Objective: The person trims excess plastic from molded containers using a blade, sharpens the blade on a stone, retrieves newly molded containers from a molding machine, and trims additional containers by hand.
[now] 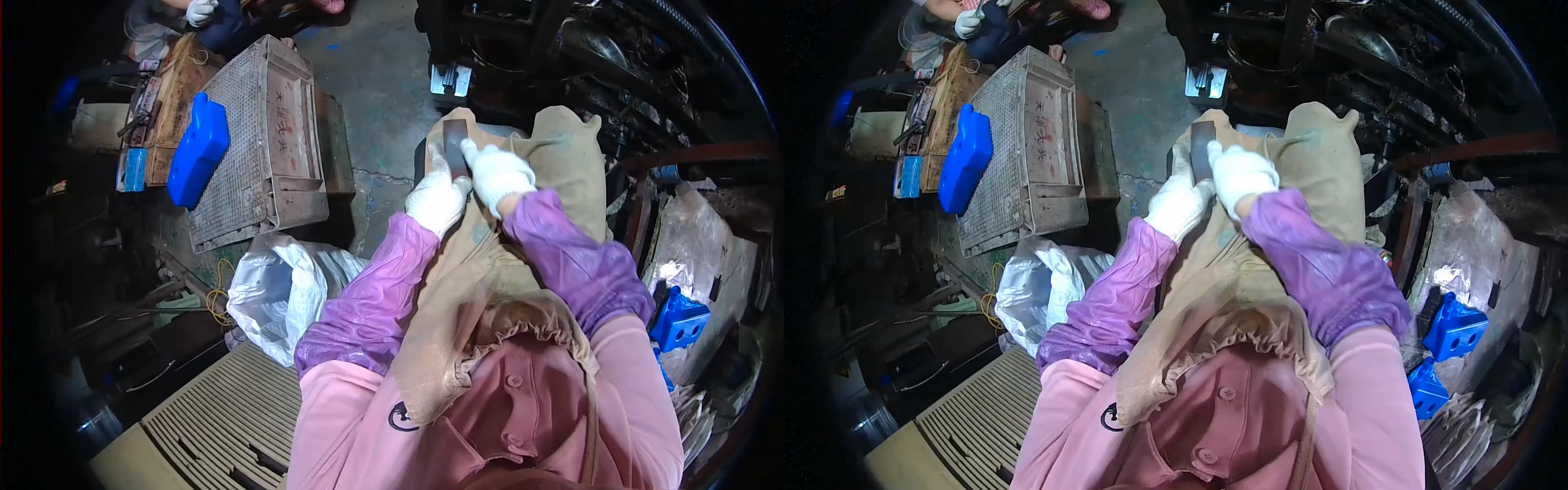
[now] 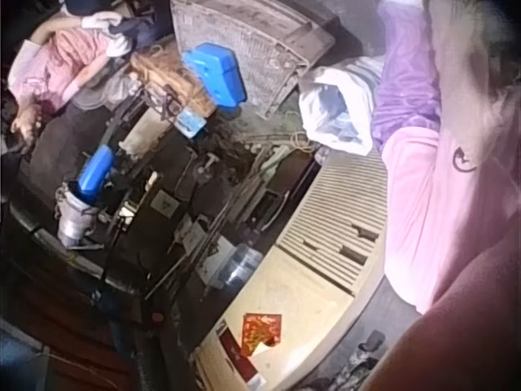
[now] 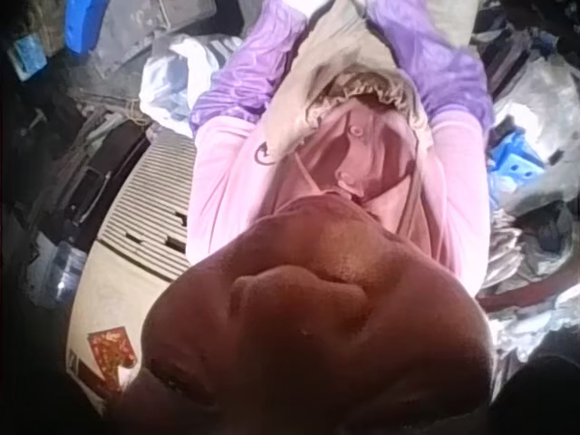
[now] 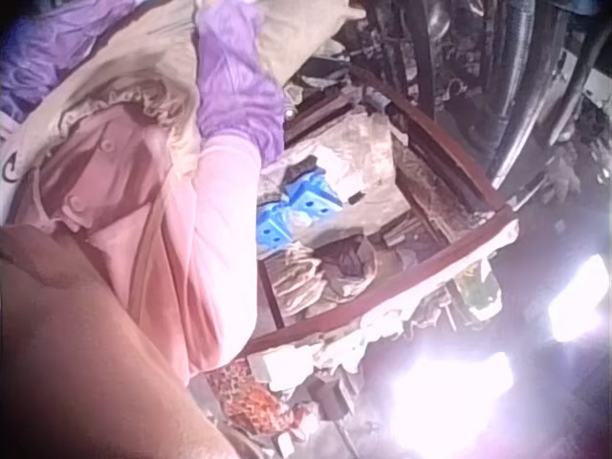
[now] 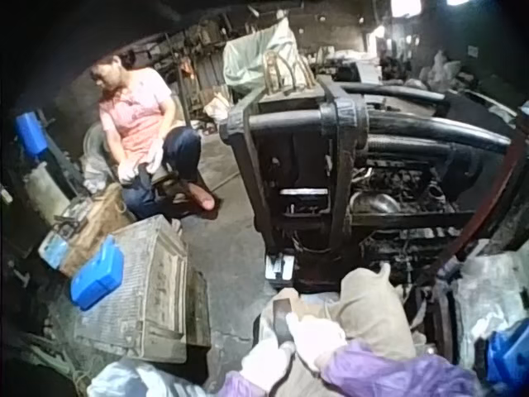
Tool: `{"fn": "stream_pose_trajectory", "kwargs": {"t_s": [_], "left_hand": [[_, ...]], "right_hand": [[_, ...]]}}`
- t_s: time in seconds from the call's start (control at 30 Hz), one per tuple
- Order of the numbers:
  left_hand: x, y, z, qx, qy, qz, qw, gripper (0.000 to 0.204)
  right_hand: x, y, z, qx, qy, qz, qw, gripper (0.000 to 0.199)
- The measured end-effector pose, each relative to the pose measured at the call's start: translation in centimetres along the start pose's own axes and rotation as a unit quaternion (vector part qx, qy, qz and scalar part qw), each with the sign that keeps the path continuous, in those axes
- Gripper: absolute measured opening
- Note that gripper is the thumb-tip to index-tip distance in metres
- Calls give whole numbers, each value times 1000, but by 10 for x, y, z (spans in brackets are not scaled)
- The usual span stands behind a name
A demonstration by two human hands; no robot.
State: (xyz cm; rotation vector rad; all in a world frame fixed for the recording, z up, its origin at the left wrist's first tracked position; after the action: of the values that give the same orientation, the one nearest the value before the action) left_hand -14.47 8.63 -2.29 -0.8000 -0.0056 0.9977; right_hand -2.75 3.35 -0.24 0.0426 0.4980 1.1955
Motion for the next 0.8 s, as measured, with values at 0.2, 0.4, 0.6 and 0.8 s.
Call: {"fn": "stream_pose_trajectory", "kwargs": {"t_s": [0.2,0.4,0.6,0.8], "left_hand": [[-3,-5,0,-9,8,21,1000,86],[-4,-6,2,-4,-4,20,1000,85],[-4,-7,5,-9,5,25,1000,83],[-3,-6,3,-24,24,29,999,84]], "right_hand": [[2,-8,-13,30,82,-58,994,39],[2,-7,-22,-27,43,38,998,35],[3,-10,-21,28,65,2,997,35],[-1,-12,-14,87,20,-49,995,36]]}}
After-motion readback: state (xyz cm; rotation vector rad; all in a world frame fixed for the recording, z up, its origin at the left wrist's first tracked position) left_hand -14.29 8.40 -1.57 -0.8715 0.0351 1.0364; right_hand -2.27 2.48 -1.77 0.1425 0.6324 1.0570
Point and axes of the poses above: each hand's wrist, its own x-axis towards the middle knuckle, its own z-axis out of the back of the hand, y = z × x, the point moved 4 cm from there along x, towards the middle knuckle
